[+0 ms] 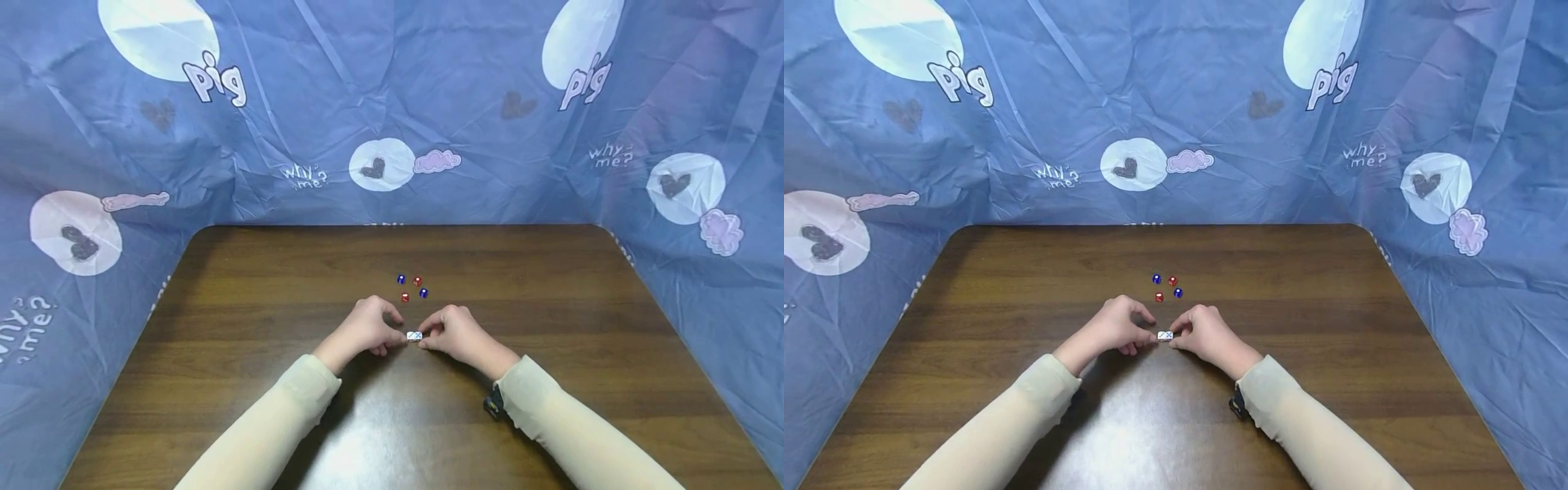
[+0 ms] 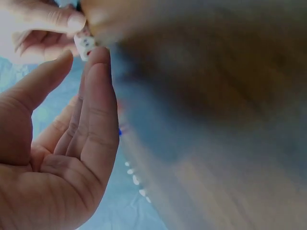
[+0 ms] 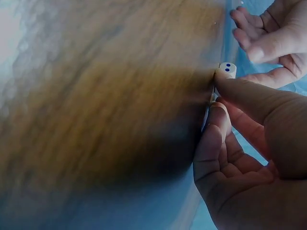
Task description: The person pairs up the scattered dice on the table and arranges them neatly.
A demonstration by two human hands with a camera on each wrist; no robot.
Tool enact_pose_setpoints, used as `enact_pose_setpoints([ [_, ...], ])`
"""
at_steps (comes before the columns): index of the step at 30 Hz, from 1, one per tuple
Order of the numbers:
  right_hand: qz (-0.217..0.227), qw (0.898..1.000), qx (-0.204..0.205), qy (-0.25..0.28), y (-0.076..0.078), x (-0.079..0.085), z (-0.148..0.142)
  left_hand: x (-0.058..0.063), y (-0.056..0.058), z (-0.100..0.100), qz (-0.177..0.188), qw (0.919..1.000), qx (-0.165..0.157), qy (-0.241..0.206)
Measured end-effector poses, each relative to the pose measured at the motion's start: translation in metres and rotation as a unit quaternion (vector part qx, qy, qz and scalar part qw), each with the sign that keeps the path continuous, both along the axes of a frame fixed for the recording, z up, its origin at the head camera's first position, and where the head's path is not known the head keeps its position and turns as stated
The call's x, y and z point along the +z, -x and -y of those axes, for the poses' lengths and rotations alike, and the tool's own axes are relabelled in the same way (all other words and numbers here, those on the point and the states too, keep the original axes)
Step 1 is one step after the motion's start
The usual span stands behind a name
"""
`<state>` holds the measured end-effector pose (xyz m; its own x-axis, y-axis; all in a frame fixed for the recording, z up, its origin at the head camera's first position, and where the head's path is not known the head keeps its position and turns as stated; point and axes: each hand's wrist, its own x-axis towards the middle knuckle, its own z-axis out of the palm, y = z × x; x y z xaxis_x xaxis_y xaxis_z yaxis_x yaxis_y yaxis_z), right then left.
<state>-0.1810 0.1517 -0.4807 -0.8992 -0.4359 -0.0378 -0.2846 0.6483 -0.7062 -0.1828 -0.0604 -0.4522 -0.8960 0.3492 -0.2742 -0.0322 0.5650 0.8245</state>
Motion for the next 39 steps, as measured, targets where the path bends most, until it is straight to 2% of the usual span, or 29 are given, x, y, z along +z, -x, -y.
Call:
enact_pose_setpoints([
  [10,0.001,1.000,-0.001,-0.002,-0.002,0.001,0.000,-0.002,0.018,0.016,-0.014,0.9983,0.037,-0.042],
  [22,0.005,1.000,-0.003,-0.002,-0.002,0.000,0.000,-0.011,0.040,0.015,0.029,0.9939,0.073,-0.078],
  [39,0.011,1.000,-0.003,-0.006,0.000,0.002,0.000,-0.017,0.055,0.008,0.039,0.9916,0.089,-0.085],
])
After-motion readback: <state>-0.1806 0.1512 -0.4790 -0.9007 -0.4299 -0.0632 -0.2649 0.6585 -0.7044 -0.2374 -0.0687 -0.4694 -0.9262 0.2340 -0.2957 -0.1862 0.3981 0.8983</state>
